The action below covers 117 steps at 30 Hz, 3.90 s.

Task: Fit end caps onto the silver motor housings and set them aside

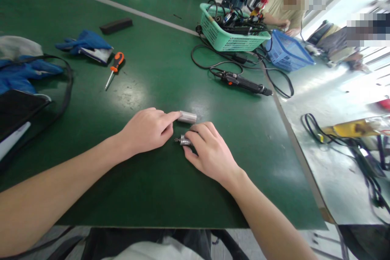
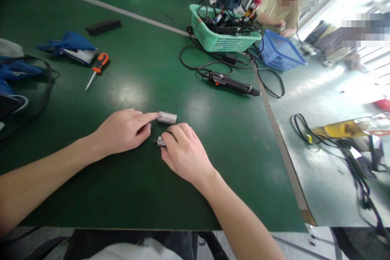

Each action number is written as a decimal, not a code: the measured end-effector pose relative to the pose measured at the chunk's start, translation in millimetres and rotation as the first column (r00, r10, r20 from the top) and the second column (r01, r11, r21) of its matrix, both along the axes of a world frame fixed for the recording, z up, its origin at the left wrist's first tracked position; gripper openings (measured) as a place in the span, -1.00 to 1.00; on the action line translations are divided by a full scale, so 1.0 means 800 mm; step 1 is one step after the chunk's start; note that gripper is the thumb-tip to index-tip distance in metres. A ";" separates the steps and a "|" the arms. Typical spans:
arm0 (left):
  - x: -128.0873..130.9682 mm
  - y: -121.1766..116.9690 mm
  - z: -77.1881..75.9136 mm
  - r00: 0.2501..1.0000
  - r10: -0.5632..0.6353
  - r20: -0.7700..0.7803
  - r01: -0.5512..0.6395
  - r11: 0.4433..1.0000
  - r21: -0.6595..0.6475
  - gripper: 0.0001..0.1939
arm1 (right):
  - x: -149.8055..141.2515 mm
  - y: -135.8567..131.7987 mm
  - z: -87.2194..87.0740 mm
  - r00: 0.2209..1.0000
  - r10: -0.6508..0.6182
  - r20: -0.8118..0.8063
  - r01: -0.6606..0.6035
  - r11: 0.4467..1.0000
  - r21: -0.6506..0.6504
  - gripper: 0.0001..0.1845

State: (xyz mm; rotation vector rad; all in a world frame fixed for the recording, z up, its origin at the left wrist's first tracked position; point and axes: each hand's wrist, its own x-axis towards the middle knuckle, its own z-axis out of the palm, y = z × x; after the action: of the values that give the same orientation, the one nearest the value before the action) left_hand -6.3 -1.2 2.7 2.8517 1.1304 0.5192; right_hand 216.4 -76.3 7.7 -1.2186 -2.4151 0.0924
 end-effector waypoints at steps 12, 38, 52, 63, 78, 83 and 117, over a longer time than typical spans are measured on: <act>0.000 -0.004 0.003 1.000 -0.020 -0.001 0.020 1.000 -0.024 -0.62 | -0.007 0.004 -0.008 0.984 -0.035 -0.175 0.007 0.987 -0.162 -0.84; 0.000 -0.004 -0.001 0.961 -0.269 -0.069 0.262 0.960 -0.097 -0.82 | -0.001 0.006 -0.004 0.984 -0.072 -0.161 0.039 0.979 -0.198 -0.80; 0.001 -0.004 -0.007 0.949 -0.309 -0.060 0.307 0.951 -0.031 -0.78 | 0.000 0.005 -0.006 0.987 -0.048 -0.155 0.017 0.981 -0.195 -0.81; 0.002 -0.004 -0.007 0.950 -0.313 -0.012 0.313 0.949 -0.027 -0.78 | 0.000 0.006 -0.007 0.988 -0.048 -0.150 0.018 0.981 -0.194 -0.83; 0.002 -0.004 -0.008 0.958 -0.276 -0.074 0.276 0.961 -0.015 -0.76 | 0.000 0.007 -0.008 0.985 -0.071 -0.157 0.042 0.982 -0.184 -0.79; 0.002 -0.004 -0.009 0.957 -0.280 -0.073 0.280 0.960 -0.015 -0.76 | 0.000 0.006 -0.007 0.985 -0.070 -0.155 0.042 0.983 -0.178 -0.79; 0.003 -0.002 -0.008 0.968 -0.241 -0.065 0.241 0.971 -0.013 -0.78 | 0.005 0.007 -0.007 0.991 -0.072 -0.112 0.054 0.986 -0.160 -0.77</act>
State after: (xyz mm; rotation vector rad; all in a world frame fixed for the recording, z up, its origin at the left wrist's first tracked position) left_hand -4.3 -2.9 -4.0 2.9642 0.7733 0.4097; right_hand 220.4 -71.0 2.1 -1.3189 -2.3011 0.3311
